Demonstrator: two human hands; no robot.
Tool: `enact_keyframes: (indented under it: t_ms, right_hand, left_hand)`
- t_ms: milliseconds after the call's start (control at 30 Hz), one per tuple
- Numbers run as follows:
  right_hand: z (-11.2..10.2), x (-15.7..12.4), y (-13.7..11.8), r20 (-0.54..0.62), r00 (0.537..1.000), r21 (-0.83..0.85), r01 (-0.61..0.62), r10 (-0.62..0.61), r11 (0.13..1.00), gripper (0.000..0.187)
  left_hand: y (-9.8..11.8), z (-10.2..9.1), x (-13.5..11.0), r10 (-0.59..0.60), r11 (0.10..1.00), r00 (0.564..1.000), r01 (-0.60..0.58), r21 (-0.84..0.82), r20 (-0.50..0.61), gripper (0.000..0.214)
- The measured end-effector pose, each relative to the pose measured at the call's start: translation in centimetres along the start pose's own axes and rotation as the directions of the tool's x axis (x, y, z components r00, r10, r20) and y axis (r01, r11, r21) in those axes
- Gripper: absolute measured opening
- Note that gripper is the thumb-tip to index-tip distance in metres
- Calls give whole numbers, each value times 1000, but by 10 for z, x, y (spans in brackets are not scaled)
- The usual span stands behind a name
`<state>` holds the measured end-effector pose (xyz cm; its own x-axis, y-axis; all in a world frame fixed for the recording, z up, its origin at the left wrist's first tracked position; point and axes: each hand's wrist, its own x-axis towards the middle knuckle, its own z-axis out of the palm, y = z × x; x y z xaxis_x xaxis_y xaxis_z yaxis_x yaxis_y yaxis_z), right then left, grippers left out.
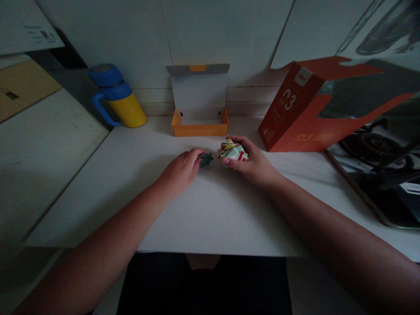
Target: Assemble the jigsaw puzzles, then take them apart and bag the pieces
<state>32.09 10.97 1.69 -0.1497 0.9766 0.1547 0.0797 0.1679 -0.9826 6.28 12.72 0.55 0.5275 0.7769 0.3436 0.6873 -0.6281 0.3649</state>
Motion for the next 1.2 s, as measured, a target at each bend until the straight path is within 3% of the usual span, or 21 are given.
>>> enact_keyframes:
  t_ms: [133,300,500,800,1200]
  right_hand:
    - [-2,0,0,-5,999,-5,-32,32,999,79]
    - [-2,0,1,0,1000,-44,-23,23,999,77]
    - [-1,1,2,5,1000,-57,-22,23,998,76]
    - [-2,1,3,21,1000,-62,-22,23,998,77]
    - [-2,1,5,59,998,-85,-19,24,996,81]
  left_hand:
    - [3,2,-1,109,990,993,-114,84,52,28]
    - [4,2,-1,192,975,981,-195,106,42,28]
    - [4,-3,-3,217,974,974,-212,-76,61,34]
    - [-5,-4,-2,48,992,999,-46,-120,13,49]
    - [2,-7,2,11,978,1000,-11,-207,0,41]
